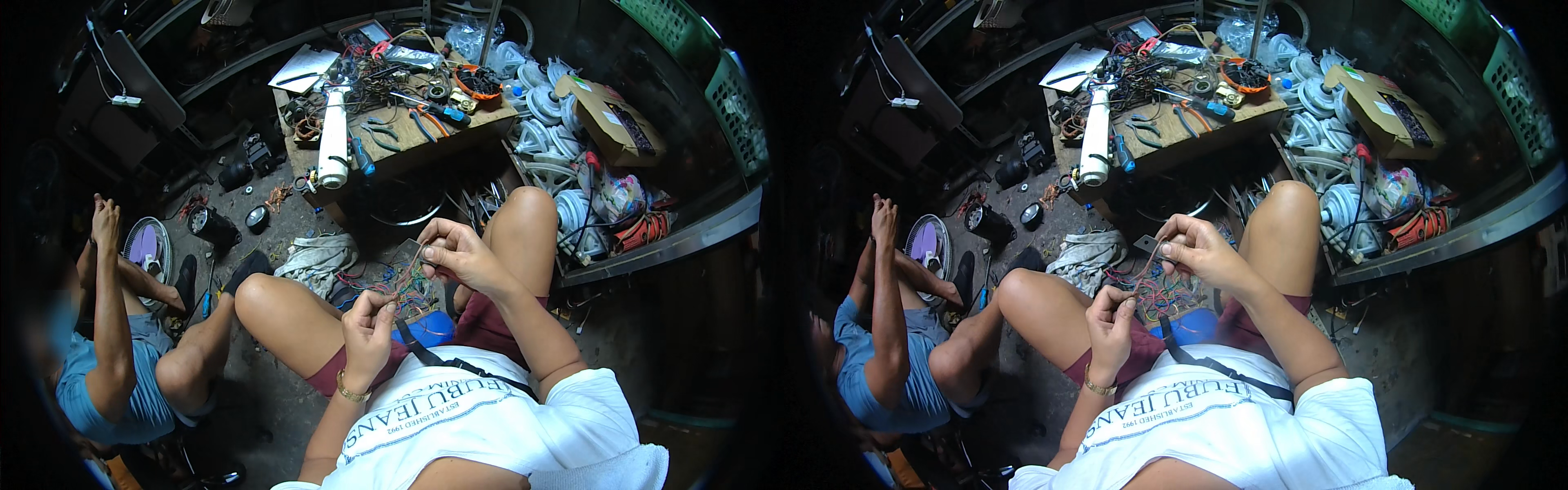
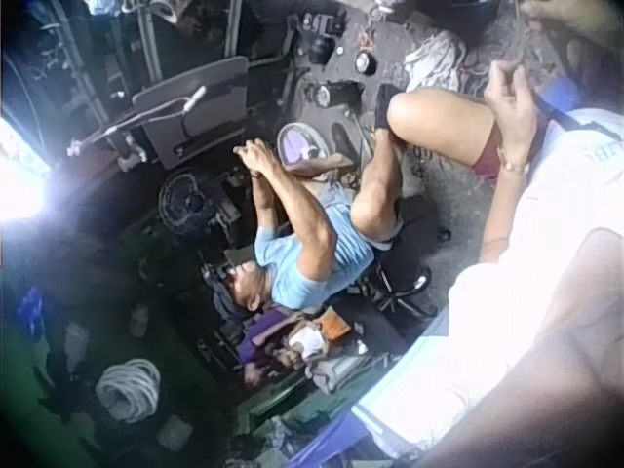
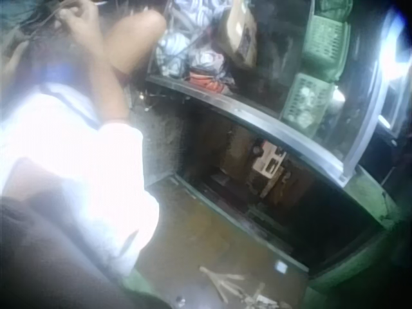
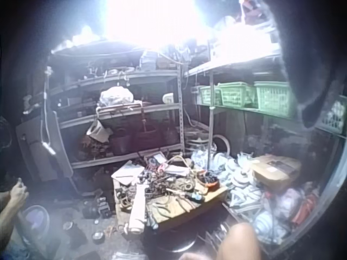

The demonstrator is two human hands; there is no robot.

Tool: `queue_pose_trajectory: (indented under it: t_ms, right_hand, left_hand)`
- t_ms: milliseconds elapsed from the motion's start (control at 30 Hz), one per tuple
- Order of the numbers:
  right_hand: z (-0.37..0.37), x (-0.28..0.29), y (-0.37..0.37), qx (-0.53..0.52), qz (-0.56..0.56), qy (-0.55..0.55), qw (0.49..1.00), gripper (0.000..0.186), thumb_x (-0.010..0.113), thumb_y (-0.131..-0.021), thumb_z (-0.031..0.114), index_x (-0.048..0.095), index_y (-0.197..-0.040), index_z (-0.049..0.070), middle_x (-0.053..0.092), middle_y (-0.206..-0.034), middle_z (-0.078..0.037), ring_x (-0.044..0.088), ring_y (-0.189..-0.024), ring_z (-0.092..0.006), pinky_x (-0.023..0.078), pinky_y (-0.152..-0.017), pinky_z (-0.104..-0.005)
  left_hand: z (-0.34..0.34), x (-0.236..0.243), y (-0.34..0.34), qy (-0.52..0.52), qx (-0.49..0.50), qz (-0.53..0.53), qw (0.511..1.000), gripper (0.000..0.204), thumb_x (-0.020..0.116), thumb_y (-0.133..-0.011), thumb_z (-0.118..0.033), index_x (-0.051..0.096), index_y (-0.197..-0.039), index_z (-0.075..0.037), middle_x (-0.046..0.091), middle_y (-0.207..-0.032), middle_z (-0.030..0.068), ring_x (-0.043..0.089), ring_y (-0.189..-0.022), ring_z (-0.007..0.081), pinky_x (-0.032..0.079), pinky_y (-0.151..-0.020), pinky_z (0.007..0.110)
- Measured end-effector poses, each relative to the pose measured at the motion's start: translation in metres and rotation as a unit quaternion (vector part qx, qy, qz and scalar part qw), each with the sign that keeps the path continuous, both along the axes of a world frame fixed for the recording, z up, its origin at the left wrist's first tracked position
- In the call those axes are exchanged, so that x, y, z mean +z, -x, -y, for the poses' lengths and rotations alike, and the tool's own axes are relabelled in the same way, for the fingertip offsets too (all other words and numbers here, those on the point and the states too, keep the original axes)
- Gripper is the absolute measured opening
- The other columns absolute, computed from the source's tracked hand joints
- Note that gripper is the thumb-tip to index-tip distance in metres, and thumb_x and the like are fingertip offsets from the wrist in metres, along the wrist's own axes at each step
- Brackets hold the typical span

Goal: The person manipulates electrical wires and small components by hand, stripping insulation, twisting copper strands, and connecting them to a small device while sitting on the floor.

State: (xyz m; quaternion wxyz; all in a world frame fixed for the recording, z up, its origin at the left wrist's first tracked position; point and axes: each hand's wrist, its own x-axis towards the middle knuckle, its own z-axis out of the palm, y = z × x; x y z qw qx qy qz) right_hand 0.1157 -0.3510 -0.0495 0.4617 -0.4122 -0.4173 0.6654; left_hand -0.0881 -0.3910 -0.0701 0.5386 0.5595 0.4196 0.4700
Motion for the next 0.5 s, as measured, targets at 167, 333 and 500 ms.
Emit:
queue_pose_trajectory:
  t_ms: [167,333,500]
  right_hand:
    - [-0.006,-0.008,-0.005,0.014,-0.015,-0.012,1.0,0.016,0.057,-0.089,0.013,0.052,-0.098,0.002,0.058,-0.07,-0.003,0.054,-0.057,-0.0046,0.04,-0.047,-0.0165]
    - [-0.056,-0.008,-0.072,-0.212,0.11,-0.07,0.968,0.016,0.05,-0.092,0.011,0.051,-0.102,0.0,0.055,-0.064,-0.003,0.048,-0.05,-0.0045,0.036,-0.041,-0.0164]
    - [-0.174,-0.048,-0.054,-0.088,0.236,-0.003,0.968,0.02,0.044,-0.09,0.011,0.051,-0.102,-0.003,0.059,-0.07,-0.008,0.051,-0.048,-0.0114,0.042,-0.044,-0.0243]
  left_hand:
    - [0.002,-0.001,0.0,0.011,0.007,0.013,1.0,0.006,0.056,-0.087,0.0,0.054,-0.083,0.002,0.052,-0.071,-0.0024,0.041,-0.061,0.0005,0.032,-0.051,0.016]
    - [-0.006,-0.017,0.028,0.052,0.036,0.012,0.998,0.006,0.054,-0.088,-0.003,0.054,-0.084,0.0,0.049,-0.072,-0.004,0.039,-0.062,0.0014,0.033,-0.053,0.017]
    - [-0.045,-0.02,0.02,-0.006,0.016,-0.101,0.995,0.006,0.055,-0.088,-0.005,0.055,-0.086,0.0,0.048,-0.064,-0.0013,0.041,-0.056,0.0042,0.034,-0.051,0.021]
